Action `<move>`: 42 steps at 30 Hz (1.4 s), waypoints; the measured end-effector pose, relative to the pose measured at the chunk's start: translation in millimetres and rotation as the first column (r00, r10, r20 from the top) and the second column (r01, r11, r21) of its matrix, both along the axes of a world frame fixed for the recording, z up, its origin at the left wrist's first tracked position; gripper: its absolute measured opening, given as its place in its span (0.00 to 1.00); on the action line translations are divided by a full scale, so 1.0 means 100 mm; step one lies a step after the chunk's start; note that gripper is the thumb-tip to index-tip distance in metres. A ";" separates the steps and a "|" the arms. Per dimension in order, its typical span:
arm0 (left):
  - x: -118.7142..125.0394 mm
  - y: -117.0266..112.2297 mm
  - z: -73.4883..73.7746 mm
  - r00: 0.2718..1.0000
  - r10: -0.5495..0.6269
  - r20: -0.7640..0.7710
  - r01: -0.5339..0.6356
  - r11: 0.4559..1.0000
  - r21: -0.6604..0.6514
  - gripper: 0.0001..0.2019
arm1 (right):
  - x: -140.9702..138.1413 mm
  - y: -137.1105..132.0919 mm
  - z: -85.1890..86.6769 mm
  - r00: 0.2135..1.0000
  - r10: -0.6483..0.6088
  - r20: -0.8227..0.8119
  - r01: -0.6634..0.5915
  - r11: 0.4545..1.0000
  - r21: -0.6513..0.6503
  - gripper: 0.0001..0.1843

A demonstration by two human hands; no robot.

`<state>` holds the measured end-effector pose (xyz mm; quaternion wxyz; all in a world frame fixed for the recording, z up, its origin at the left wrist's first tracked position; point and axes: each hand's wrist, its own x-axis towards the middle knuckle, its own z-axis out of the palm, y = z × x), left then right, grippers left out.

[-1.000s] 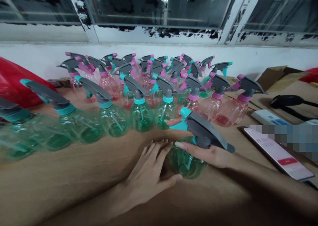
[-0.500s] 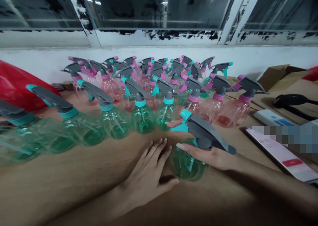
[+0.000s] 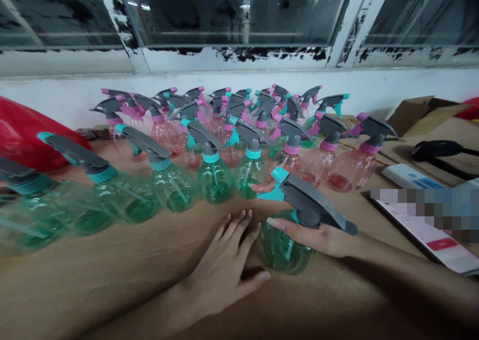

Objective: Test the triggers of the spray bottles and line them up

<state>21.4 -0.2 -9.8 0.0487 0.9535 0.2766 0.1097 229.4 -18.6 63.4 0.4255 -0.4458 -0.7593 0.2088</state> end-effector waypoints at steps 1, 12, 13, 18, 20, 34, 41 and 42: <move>0.00 0.00 0.00 1.000 0.001 0.007 -0.001 1.000 -0.004 0.35 | 0.00 0.00 0.02 0.999 0.021 -0.033 -0.022 1.000 -0.016 0.20; 0.01 -0.01 0.01 1.000 0.005 -0.016 -0.005 1.000 -0.025 0.37 | 0.03 -0.07 0.04 0.994 0.018 -0.112 -0.019 1.000 -0.008 0.05; 0.01 -0.01 0.01 1.000 0.005 -0.017 -0.005 1.000 -0.023 0.37 | 0.02 -0.06 0.05 0.993 0.030 -0.113 -0.032 0.999 -0.016 0.07; 0.01 0.00 0.02 1.000 0.015 -0.008 -0.015 1.000 -0.007 0.36 | -0.01 0.01 0.10 0.989 0.050 -0.140 -0.065 0.992 -0.108 0.19; 0.01 0.00 0.02 1.000 0.017 0.002 -0.017 1.000 -0.002 0.35 | 0.00 0.01 0.09 0.989 0.036 -0.142 -0.046 0.996 -0.072 0.21; 0.02 -0.01 0.03 1.000 0.018 0.003 -0.018 1.000 0.003 0.34 | 0.00 0.00 0.05 0.987 0.050 -0.153 -0.055 0.998 -0.027 0.22; 0.02 -0.02 0.04 0.999 0.021 -0.027 -0.021 1.000 -0.015 0.35 | -0.04 0.01 0.13 0.985 0.120 -0.126 -0.128 0.990 -0.064 0.20; 0.02 -0.02 0.04 0.999 0.021 -0.025 -0.022 1.000 -0.013 0.35 | -0.04 0.01 0.14 0.983 0.131 -0.130 -0.142 0.987 -0.079 0.20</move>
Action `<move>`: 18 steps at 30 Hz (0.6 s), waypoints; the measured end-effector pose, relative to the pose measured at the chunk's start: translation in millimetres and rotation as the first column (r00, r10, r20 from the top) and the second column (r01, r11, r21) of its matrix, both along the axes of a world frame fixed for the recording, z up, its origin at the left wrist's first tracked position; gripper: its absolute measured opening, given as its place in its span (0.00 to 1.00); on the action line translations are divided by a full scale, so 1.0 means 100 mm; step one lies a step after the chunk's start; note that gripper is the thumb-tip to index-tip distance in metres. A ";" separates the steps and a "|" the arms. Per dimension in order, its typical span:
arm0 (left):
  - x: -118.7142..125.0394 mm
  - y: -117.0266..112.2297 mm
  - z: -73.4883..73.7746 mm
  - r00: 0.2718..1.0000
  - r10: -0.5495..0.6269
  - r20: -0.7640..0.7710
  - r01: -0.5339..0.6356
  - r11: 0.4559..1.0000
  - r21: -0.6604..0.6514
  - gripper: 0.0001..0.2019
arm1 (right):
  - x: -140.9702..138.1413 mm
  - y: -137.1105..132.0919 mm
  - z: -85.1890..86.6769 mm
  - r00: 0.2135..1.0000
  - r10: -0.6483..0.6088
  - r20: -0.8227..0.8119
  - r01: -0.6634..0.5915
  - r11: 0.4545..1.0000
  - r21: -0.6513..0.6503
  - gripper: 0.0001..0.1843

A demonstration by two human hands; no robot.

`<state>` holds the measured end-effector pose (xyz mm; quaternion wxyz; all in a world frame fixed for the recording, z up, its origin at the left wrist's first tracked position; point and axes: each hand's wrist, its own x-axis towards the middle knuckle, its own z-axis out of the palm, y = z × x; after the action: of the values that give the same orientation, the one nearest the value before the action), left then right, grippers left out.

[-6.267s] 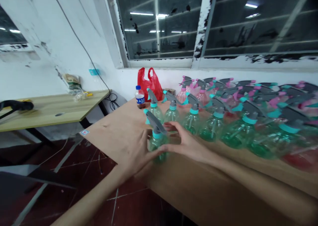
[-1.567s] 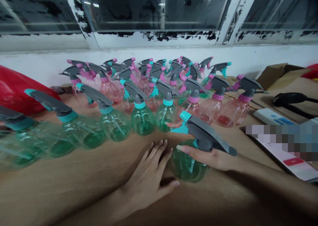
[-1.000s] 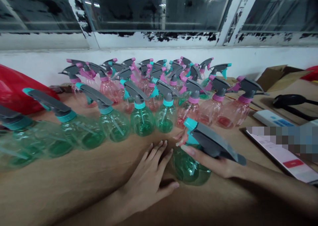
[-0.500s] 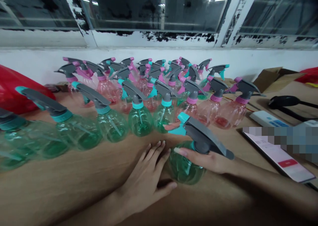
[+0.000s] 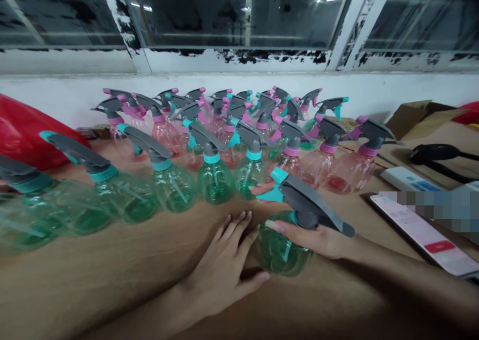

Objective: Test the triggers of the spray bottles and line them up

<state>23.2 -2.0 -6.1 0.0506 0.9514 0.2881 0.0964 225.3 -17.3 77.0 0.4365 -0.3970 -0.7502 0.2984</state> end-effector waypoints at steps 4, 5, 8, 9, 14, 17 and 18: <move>0.00 0.01 0.00 1.000 -0.002 0.020 0.002 1.000 -0.002 0.34 | -0.01 0.00 0.01 1.000 0.012 -0.007 -0.012 0.999 -0.042 0.21; 0.00 0.01 0.00 1.000 -0.002 0.022 0.002 1.000 -0.002 0.34 | -0.01 0.00 0.00 1.000 0.002 -0.018 -0.002 0.999 -0.032 0.21; 0.00 0.01 0.00 1.000 -0.001 0.025 0.001 1.000 0.004 0.34 | 0.00 -0.01 -0.02 0.999 -0.025 -0.033 0.025 1.000 0.009 0.21; 0.00 0.01 0.00 1.000 -0.002 0.030 0.002 1.000 0.008 0.33 | 0.00 -0.01 -0.02 0.999 -0.027 -0.032 0.028 0.999 0.021 0.20; -0.01 0.01 -0.02 0.998 -0.006 0.062 0.006 1.000 0.004 0.34 | 0.00 -0.03 -0.04 0.996 -0.082 -0.039 0.083 0.996 0.016 0.13; 0.00 0.02 -0.03 0.999 -0.006 0.050 0.006 1.000 -0.001 0.34 | 0.02 -0.06 -0.05 0.991 -0.133 0.012 0.132 0.990 0.055 0.06; 0.00 0.02 -0.03 0.999 -0.003 0.039 0.003 1.000 -0.002 0.34 | 0.03 -0.07 -0.05 0.992 -0.123 0.031 0.122 0.991 0.058 0.04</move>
<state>23.1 -0.4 -9.2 0.0574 0.9498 0.2856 0.1145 228.6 -23.8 72.0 0.4521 -0.4350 -0.7398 0.2432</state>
